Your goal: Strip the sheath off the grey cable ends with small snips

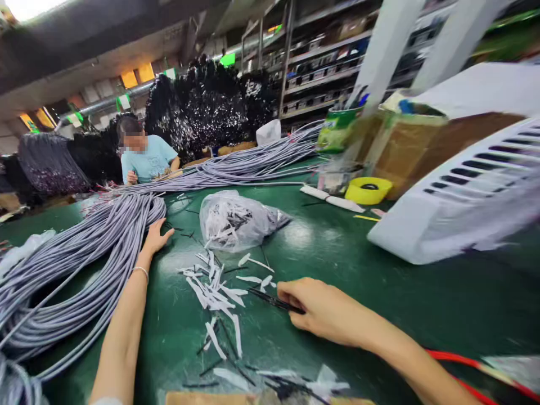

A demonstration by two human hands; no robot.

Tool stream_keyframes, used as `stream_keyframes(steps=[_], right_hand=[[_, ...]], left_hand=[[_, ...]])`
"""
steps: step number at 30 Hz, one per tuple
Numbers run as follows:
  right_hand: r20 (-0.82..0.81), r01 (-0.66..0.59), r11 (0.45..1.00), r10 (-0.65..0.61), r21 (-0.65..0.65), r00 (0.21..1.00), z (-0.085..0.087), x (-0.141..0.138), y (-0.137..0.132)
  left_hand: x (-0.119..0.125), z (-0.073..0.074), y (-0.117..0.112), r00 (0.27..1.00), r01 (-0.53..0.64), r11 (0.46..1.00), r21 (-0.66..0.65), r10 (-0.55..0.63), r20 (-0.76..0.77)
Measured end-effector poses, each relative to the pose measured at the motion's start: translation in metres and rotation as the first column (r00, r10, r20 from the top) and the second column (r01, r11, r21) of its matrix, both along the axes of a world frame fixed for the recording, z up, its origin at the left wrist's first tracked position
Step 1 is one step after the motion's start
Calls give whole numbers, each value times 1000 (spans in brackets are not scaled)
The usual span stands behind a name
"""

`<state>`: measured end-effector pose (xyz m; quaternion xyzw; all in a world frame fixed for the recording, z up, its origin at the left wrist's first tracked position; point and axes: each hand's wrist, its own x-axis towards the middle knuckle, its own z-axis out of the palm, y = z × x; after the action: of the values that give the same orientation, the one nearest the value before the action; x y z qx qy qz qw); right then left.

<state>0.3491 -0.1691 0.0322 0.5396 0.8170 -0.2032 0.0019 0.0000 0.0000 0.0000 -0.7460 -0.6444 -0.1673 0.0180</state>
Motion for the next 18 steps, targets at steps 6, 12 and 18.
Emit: stream_keyframes(steps=[6,12,18], right_hand=[[11,22,999,-21,-45,1000,5,1,-1],[-19,20,998,-21,-57,1000,5,7,0],[-84,-45,994,36,-96,996,8,13,0]], left_hand=[[35,-9,-2,980,191,972,-139,-198,-37],[68,-11,-20,944,321,923,-210,-329,0],[71,-5,-44,915,404,891,-206,-396,80]])
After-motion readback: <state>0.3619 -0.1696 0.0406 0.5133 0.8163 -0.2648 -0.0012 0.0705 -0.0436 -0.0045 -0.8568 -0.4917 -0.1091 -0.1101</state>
